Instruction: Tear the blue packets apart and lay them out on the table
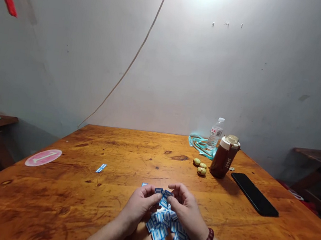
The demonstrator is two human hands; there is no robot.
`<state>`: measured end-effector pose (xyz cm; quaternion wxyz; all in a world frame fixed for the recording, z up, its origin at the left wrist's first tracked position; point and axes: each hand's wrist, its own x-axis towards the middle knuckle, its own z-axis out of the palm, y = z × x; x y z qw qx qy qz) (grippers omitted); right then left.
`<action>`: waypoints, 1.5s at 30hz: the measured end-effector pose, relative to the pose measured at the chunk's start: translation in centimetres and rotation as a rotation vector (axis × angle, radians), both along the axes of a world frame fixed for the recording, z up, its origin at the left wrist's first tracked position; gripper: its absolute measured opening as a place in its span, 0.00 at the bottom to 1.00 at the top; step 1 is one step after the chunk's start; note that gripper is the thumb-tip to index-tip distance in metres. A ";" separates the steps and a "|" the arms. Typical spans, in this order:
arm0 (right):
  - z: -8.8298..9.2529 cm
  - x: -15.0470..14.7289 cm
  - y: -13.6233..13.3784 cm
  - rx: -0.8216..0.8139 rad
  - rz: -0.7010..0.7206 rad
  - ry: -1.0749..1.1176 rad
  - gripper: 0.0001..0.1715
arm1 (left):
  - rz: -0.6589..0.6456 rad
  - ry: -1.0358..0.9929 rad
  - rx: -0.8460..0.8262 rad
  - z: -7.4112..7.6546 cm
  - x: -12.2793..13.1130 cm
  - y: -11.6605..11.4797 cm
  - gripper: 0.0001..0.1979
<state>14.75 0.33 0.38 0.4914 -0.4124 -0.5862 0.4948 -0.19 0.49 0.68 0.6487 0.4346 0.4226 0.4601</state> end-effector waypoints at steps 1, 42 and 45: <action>0.0 0.0 0.0 -0.030 0.016 0.011 0.07 | -0.007 0.008 0.010 -0.1 0.0 0.0 0.10; -0.3 -0.3 0.2 -0.178 0.076 0.083 0.09 | 0.040 0.248 0.347 -0.3 0.2 -0.9 0.25; -0.4 -0.2 0.2 -0.150 0.092 0.055 0.12 | -0.012 0.235 0.326 -0.3 0.1 -1.1 0.24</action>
